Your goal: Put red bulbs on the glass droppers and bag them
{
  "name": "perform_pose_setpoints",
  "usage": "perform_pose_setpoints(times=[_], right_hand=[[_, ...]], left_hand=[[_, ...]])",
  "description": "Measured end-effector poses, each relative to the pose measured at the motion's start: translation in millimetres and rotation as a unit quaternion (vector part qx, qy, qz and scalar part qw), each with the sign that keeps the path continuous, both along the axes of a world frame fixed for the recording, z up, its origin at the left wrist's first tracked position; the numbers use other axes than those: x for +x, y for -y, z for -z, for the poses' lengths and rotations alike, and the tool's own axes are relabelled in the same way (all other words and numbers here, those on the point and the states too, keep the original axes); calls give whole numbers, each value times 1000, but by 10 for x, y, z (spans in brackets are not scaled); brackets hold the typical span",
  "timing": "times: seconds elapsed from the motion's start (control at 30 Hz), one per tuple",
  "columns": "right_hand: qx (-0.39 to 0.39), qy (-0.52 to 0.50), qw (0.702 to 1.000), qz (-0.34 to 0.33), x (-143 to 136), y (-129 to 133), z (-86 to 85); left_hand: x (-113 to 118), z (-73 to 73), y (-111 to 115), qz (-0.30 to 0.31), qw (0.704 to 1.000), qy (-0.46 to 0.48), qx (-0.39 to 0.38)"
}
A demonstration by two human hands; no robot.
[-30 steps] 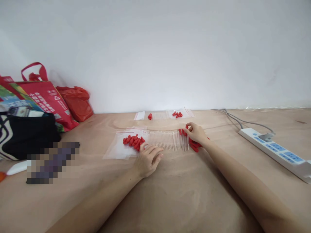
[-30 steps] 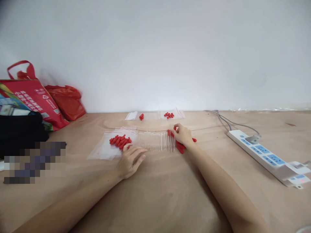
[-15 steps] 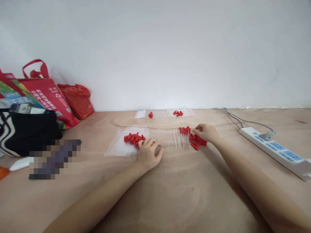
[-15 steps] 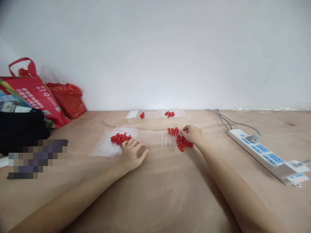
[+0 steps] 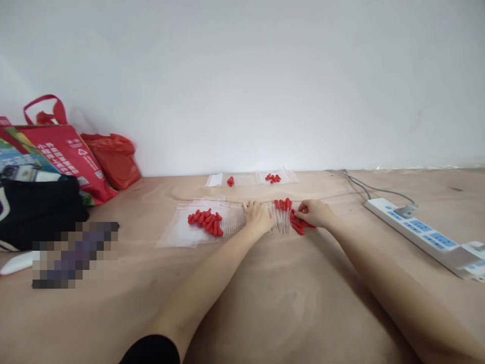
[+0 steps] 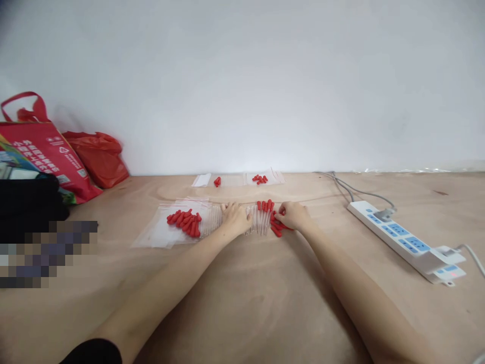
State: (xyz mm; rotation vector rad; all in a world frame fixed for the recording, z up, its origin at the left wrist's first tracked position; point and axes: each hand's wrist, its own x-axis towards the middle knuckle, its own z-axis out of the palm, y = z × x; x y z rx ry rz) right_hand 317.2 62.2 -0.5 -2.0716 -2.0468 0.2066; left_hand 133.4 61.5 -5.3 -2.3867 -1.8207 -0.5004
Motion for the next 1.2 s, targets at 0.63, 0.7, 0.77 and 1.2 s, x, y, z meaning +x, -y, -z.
perform_pose_setpoints(times=[0.63, 0.7, 0.77, 1.2], right_hand=[[18, -83, 994, 62, -48, 87, -205], [43, -129, 990, 47, -88, 132, -257], [56, -185, 980, -38, -192, 192, -256], [134, -82, 919, -362, -702, 508, 94]], left_hand=[[-531, -315, 309, 21, 999, -14, -47], [-760, -247, 401, 78, 997, -16, -19], [-948, -131, 484, 143, 989, 9, 48], [-1129, 200, 673, 237, 960, 53, 139]])
